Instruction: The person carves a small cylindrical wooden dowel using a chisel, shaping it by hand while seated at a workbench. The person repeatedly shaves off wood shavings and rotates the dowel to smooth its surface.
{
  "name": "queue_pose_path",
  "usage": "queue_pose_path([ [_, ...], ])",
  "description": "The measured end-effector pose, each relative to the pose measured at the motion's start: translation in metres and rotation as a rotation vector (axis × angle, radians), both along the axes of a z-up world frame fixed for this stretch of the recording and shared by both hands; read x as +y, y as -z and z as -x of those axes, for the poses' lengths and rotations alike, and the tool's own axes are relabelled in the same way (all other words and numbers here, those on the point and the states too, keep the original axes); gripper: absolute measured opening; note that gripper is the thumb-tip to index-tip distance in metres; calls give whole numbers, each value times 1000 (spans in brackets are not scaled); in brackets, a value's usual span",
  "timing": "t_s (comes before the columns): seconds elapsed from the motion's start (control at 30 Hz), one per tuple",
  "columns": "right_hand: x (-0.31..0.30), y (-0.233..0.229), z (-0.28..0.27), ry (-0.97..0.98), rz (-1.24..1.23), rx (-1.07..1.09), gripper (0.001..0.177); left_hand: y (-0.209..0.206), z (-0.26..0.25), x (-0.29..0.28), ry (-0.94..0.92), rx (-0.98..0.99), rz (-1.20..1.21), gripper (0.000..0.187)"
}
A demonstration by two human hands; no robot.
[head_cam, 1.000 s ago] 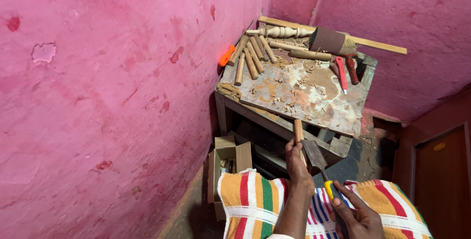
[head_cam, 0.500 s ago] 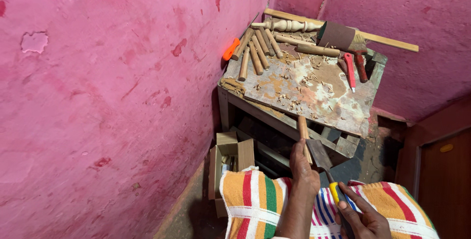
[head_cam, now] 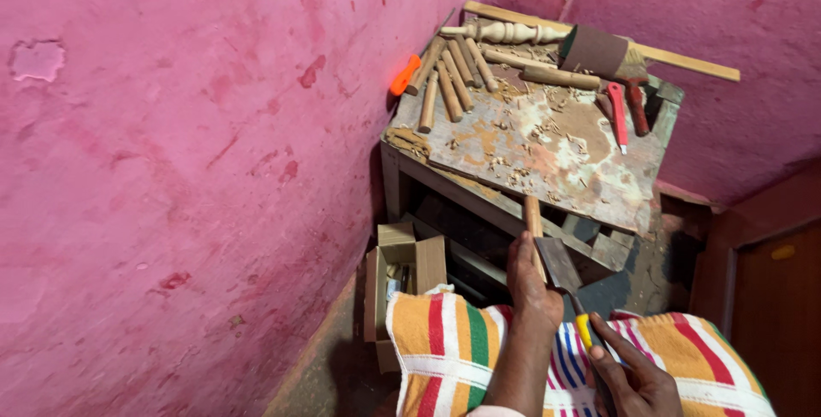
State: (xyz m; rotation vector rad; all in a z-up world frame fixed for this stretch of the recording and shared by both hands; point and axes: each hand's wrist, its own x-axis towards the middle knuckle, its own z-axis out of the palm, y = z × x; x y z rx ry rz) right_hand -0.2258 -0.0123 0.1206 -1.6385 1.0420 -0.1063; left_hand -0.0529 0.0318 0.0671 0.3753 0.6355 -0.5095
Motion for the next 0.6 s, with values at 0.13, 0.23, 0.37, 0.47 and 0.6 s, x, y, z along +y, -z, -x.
queue_pose_path([
  [0.13, -8, 21, 2, -22, 88, 56, 43, 6, -6, -5, -83, -64, 48, 25],
  [0.23, -9, 35, 20, -62, 219, 51, 42, 18, 4, -7, -75, -88, 33, 20],
  [0.37, -11, 47, 5, -156, 346, -222, 37, 23, -8, -11, -85, -108, 85, 16],
  [0.47, -8, 52, 2, -85, 327, -69, 41, 25, -11, -12, -96, -106, 128, 14],
  [0.6, 5, 49, 23, -64, 291, -42, 45, 22, -4, -9, -98, -128, 161, 18],
])
